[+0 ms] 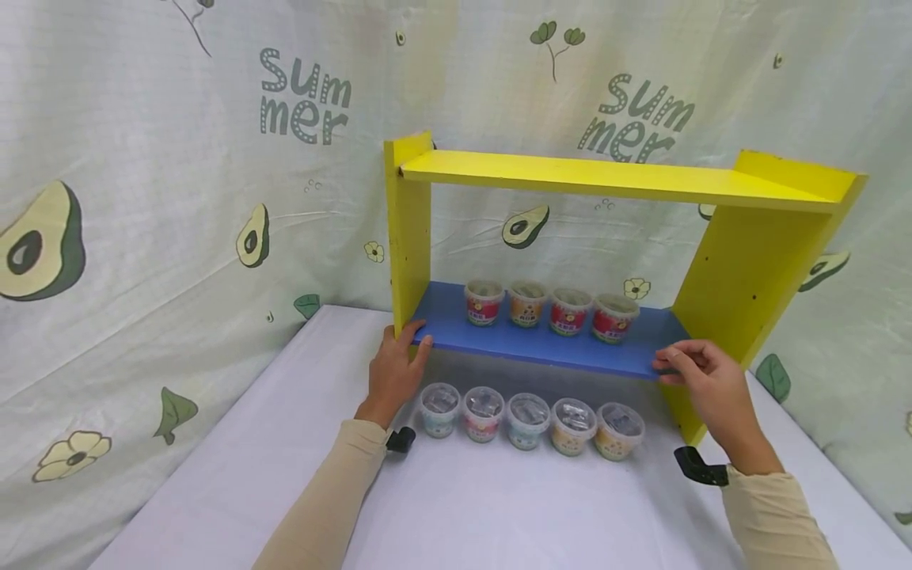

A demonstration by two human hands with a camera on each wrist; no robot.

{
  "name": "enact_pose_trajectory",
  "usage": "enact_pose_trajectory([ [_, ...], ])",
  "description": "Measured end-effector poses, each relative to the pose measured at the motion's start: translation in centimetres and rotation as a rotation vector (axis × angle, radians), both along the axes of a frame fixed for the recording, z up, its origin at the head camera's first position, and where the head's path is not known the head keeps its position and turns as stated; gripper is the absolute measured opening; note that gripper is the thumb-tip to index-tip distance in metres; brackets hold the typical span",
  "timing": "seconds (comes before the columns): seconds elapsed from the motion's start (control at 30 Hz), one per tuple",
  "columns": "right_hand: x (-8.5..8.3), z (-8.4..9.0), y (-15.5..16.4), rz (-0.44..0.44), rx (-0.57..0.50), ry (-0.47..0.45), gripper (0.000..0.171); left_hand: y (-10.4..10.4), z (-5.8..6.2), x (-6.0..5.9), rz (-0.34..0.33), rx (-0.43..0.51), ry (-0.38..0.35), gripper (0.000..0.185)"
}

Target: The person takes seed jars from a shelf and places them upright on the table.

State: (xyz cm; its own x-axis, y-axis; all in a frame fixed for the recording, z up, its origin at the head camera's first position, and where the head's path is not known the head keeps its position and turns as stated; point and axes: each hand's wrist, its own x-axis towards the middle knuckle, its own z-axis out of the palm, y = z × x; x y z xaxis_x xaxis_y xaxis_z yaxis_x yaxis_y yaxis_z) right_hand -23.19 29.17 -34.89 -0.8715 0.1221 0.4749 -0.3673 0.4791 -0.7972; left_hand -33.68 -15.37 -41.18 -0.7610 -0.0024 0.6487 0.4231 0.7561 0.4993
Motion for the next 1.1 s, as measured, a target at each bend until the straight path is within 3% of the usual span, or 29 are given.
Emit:
enact_pose_trajectory([
  [0.23,-0.9,1.1,0.1,0.000,-0.033,-0.084,0.038,-0.1,0.1,-0.1,0.001,-0.011,-0.007,0.049],
  [0.4,-2.0,2.2,0.0,0.020,0.020,-0.192,0.060,-0.2,0.3,0.0,0.006,-0.008,-0.011,0.048],
  [0.53,-2.9,3.2,0.1,0.073,0.089,-0.294,0.076,-0.2,0.2,-0.1,-0.004,-0.015,-0.014,0.049],
  [0.67,-3.8,3.9,0.2,0.148,0.106,-0.365,0.081,-0.1,0.1,-0.1,-0.009,-0.023,-0.017,0.050],
  [0.93,-5.6,4.0,-0.2,0.194,0.032,-0.415,0.092,-0.2,-0.2,0.1,-0.010,-0.015,-0.025,0.048],
  [1.1,-6.5,4.3,-0.7,0.208,0.015,-0.399,0.094,-0.3,-0.2,-0.1,-0.004,-0.017,-0.016,0.049],
])
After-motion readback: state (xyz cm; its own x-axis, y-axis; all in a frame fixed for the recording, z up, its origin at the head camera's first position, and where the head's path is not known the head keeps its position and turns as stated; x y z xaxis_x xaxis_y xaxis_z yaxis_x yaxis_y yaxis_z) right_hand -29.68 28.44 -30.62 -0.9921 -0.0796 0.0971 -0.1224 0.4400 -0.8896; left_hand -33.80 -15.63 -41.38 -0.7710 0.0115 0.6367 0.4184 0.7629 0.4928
